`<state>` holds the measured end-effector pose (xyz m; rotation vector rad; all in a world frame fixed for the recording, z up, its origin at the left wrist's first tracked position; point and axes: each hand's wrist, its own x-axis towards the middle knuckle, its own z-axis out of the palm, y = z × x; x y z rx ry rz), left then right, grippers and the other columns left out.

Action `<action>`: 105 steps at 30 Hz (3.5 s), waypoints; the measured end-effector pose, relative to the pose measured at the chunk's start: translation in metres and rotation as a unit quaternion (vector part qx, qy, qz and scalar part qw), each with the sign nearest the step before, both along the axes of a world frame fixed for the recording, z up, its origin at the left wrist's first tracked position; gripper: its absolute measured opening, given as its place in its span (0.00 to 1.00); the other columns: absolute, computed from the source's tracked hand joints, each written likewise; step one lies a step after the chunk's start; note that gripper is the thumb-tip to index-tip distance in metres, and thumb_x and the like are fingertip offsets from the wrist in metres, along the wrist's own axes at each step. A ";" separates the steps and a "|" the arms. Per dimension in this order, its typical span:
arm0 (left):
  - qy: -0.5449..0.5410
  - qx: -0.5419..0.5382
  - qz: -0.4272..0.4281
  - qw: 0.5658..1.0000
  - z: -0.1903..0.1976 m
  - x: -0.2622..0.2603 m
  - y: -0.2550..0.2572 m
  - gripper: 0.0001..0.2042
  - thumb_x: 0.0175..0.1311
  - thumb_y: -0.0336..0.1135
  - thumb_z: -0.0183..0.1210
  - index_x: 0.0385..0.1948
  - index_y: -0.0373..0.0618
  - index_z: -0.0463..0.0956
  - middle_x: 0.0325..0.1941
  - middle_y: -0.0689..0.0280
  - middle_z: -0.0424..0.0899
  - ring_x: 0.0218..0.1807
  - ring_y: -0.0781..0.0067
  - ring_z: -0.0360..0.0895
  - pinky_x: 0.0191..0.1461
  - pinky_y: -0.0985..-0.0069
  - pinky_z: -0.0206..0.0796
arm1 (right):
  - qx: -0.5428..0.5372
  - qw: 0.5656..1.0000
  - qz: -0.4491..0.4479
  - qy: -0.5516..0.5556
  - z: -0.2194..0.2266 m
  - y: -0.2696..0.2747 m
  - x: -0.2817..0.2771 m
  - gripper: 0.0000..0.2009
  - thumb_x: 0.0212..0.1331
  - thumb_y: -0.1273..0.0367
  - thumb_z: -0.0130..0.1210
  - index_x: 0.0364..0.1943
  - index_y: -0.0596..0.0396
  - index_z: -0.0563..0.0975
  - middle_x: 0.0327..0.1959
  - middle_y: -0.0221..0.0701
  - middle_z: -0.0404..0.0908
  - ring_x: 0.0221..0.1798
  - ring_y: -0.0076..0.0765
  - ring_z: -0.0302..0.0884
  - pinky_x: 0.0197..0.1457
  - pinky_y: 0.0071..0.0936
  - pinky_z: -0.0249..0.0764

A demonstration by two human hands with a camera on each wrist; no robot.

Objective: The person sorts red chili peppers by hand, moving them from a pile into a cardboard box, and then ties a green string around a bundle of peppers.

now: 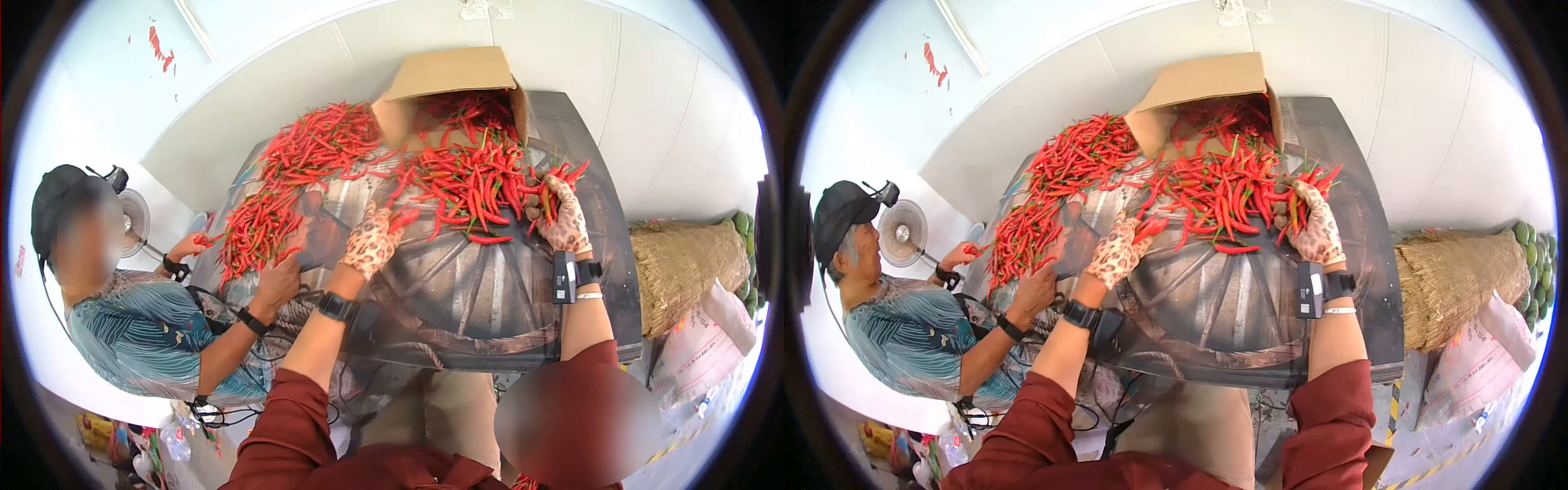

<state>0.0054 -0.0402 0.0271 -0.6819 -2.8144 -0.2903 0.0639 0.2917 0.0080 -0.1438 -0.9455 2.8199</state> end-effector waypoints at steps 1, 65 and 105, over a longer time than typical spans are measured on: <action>0.000 -0.003 0.003 1.000 -0.008 -0.008 -0.007 0.23 0.58 0.44 0.57 0.49 0.37 0.70 0.56 0.48 0.71 0.53 0.49 0.73 0.56 0.64 0.65 | -0.003 1.000 0.003 0.000 0.001 -0.003 -0.001 0.12 0.62 0.66 0.50 0.45 0.58 0.74 0.30 0.32 0.77 0.26 0.30 0.73 0.26 0.25 0.69; -0.072 0.282 -0.219 0.931 -0.013 0.043 0.153 0.37 0.60 0.46 0.55 0.65 0.33 0.49 0.68 0.44 0.53 0.70 0.49 0.51 0.67 0.64 0.54 | 0.122 0.992 0.028 -0.012 0.013 -0.045 0.007 0.18 0.55 0.72 0.57 0.51 0.55 0.72 0.43 0.30 0.78 0.43 0.30 0.77 0.48 0.29 0.76; -0.021 0.403 -0.262 0.877 -0.004 0.052 0.113 0.20 0.63 0.36 0.54 0.56 0.43 0.69 0.61 0.56 0.69 0.61 0.61 0.67 0.62 0.69 0.62 | 0.041 0.993 0.110 -0.031 0.009 -0.050 0.015 0.15 0.55 0.72 0.55 0.48 0.57 0.73 0.42 0.31 0.78 0.45 0.32 0.77 0.52 0.30 0.74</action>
